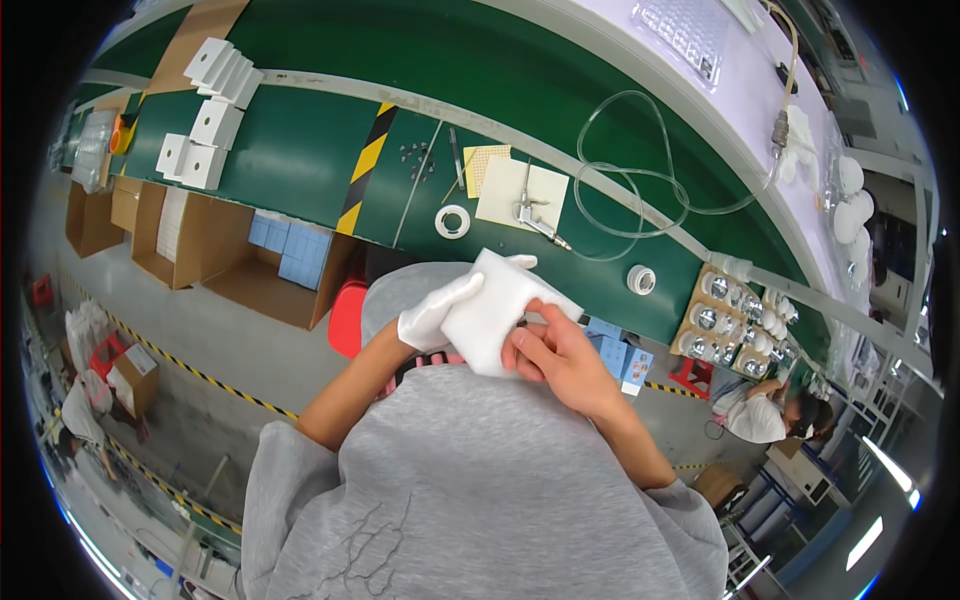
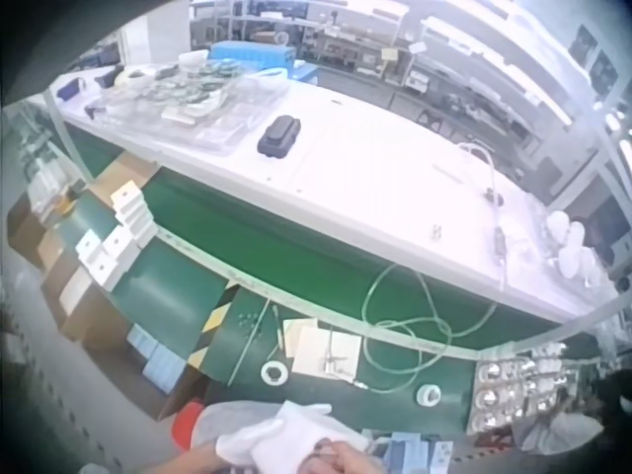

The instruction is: Assembling small electronic components into a white foam fixture at a production workstation.

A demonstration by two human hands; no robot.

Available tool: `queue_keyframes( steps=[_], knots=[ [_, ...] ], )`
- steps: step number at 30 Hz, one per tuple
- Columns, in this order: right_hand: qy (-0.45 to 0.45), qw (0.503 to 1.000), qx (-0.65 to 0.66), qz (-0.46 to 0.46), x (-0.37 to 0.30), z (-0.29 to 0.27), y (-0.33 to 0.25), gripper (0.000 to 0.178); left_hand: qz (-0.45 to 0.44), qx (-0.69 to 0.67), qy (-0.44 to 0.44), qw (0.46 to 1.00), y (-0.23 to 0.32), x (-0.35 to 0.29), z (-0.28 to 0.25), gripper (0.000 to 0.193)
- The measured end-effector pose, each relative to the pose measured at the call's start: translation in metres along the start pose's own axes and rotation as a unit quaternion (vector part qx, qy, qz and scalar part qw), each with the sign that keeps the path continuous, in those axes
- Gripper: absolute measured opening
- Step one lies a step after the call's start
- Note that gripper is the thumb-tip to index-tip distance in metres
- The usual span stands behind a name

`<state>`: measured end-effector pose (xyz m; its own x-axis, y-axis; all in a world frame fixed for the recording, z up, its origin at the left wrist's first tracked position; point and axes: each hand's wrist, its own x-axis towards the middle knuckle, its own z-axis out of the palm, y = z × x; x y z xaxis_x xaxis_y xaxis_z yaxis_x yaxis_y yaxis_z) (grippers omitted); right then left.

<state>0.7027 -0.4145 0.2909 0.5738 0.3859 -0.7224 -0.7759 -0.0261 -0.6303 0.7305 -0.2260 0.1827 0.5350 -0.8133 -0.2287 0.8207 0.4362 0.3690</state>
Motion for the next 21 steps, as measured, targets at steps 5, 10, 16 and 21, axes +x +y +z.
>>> queue_keyframes(
  steps=[5,10,16,21],
  knots=[
    [0.016,0.998,0.054,0.014,-0.002,-0.001,-0.008,0.042,0.017,-0.013,0.0,1.0,-0.001,0.001,0.001,0.088],
    [0.011,0.998,0.057,0.0,0.0,-0.008,-0.005,0.043,0.013,-0.014,0.005,1.0,-0.001,0.004,0.003,0.088],
    [0.028,0.999,0.041,-0.014,-0.004,-0.011,-0.005,0.039,0.014,-0.011,0.005,1.0,-0.001,0.008,0.003,0.088],
    [0.067,0.989,-0.097,-0.09,-0.011,-0.006,-0.004,0.044,0.012,-0.023,0.009,1.0,0.002,0.01,0.007,0.089]
  ],
)
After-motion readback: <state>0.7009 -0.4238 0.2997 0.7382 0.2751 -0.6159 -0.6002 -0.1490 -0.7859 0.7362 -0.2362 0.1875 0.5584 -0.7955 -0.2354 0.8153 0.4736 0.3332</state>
